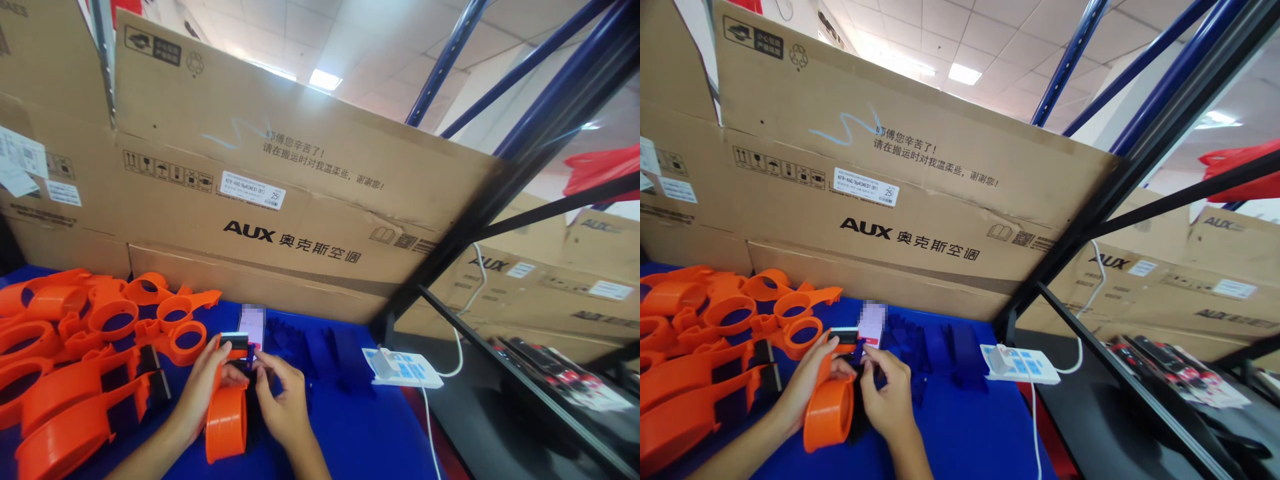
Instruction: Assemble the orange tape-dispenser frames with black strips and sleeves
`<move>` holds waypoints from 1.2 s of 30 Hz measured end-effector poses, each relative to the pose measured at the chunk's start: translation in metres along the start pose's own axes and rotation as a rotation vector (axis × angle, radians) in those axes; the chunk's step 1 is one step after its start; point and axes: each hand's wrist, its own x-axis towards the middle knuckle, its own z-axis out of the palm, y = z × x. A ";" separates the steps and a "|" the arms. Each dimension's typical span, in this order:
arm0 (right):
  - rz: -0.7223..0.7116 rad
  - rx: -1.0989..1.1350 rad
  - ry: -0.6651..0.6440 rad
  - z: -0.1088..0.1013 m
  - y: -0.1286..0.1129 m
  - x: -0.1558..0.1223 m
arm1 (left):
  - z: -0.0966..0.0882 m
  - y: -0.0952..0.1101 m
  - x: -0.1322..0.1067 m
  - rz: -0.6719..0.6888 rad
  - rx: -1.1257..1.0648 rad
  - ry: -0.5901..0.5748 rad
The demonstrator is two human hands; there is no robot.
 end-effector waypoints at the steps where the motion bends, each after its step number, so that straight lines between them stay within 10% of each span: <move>1: -0.020 -0.021 -0.020 -0.001 0.000 0.001 | 0.000 0.000 0.000 0.004 -0.006 0.002; 11: -0.225 -0.191 -0.069 -0.010 0.002 0.007 | 0.007 0.007 -0.005 -0.049 -0.065 -0.010; 36: -0.160 -0.298 -0.018 -0.009 0.005 0.001 | 0.009 -0.001 -0.009 0.015 0.059 -0.045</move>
